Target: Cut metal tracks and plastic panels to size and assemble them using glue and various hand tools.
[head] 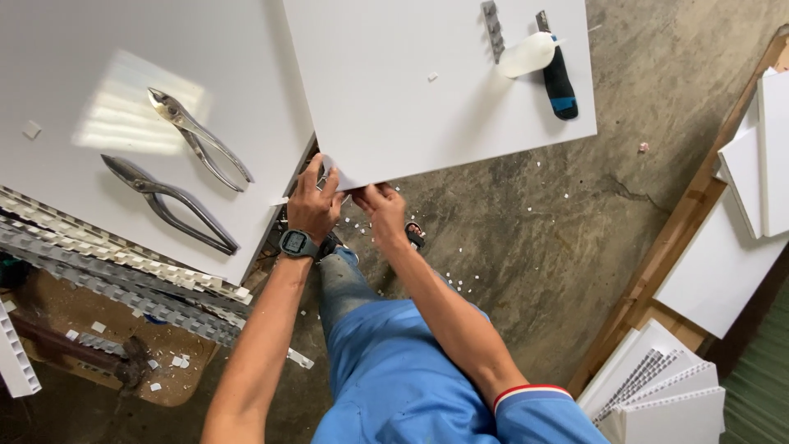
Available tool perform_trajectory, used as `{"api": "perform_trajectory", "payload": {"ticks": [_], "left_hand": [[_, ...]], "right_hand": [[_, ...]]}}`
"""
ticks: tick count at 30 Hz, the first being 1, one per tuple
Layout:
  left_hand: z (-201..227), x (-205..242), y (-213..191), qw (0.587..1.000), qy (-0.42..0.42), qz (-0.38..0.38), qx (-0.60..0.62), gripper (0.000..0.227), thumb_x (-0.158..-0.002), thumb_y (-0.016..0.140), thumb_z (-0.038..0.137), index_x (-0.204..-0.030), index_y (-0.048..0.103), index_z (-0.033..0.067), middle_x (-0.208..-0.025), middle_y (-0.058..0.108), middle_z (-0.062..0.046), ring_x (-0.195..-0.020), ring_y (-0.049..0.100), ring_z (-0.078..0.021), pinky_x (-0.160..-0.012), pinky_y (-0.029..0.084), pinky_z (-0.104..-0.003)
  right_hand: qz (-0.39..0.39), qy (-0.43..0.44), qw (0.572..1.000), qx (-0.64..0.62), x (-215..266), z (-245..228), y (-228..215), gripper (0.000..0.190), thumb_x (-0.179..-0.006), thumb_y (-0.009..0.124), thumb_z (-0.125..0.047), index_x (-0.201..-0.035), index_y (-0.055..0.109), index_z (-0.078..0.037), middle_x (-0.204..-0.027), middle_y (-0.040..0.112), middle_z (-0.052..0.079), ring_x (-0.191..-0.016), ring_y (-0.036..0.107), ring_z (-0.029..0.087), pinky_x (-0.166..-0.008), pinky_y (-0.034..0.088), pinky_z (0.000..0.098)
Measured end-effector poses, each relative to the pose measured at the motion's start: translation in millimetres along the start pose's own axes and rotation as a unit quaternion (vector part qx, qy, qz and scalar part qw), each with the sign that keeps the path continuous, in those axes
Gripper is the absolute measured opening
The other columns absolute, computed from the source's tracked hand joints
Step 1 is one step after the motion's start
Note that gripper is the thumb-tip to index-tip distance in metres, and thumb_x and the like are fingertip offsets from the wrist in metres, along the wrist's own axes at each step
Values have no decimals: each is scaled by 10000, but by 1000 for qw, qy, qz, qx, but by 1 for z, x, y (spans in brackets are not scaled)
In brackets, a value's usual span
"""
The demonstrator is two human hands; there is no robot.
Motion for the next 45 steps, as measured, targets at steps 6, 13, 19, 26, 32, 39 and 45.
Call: {"api": "perform_trajectory", "payload": {"ticks": [6,13,19,26,32,39,45], "left_hand": [[-8,11,41,999,26,-43,-5,456,-762,883,262,-1117,717,29,-1262,671,-179,-1025,678,-275,-795,636,-348],[-1,11,46,998,3,-65,-8,374,-774,872,193,-1080,722,39,-1265,682,-190,-858,703,-244,-661,633,-333],[11,-2,20,999,-9,-37,-24,394,-718,854,182,-1066,733,42,-1236,689,-148,-905,708,-256,-740,615,-371],[12,1,22,998,-32,-46,-18,411,-710,850,171,-1081,733,39,-1247,692,-138,-944,700,-261,-818,596,-385],[8,4,29,999,-17,-36,-3,385,-733,852,171,-1062,720,21,-1210,694,-158,-961,705,-277,-840,602,-387],[-3,20,59,999,11,-41,4,358,-803,826,214,-1070,714,4,-1197,692,-227,-973,699,-303,-873,591,-410],[-4,20,58,999,17,-42,20,370,-796,834,228,-1067,714,6,-1222,690,-224,-988,689,-298,-874,591,-404]], "right_hand": [[-81,24,996,31,-9,-22,-12,358,-1054,510,-255,-1143,609,78,-1103,701,231,-1024,728,309,-928,624,454],[-104,49,985,127,-17,-24,-20,474,-1060,455,-364,-1142,648,60,-1135,732,230,-1037,739,302,-926,616,457],[-87,141,975,150,-7,-49,-16,530,-991,537,-471,-1149,619,29,-1128,717,207,-1033,727,322,-866,625,458],[-68,92,979,169,-20,-33,-7,619,-922,596,-546,-1085,643,49,-952,698,179,-867,730,255,-658,663,380],[15,8,986,163,-26,-15,-3,543,-946,629,-565,-772,628,-51,-639,605,57,-485,529,122,-391,425,272],[131,-34,979,151,-18,-10,1,470,-918,697,-486,-662,580,-110,-549,551,4,-400,442,89,-337,341,270],[154,-15,982,111,-11,-18,11,450,-919,715,-444,-642,556,-127,-533,522,-4,-375,390,82,-317,276,261]]}}
Point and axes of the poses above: each hand's wrist, its own x-axis away from the middle knuckle, its own y-axis out of the palm, z = x × y, the point moved 4 cm from there along -x, towards the middle knuckle
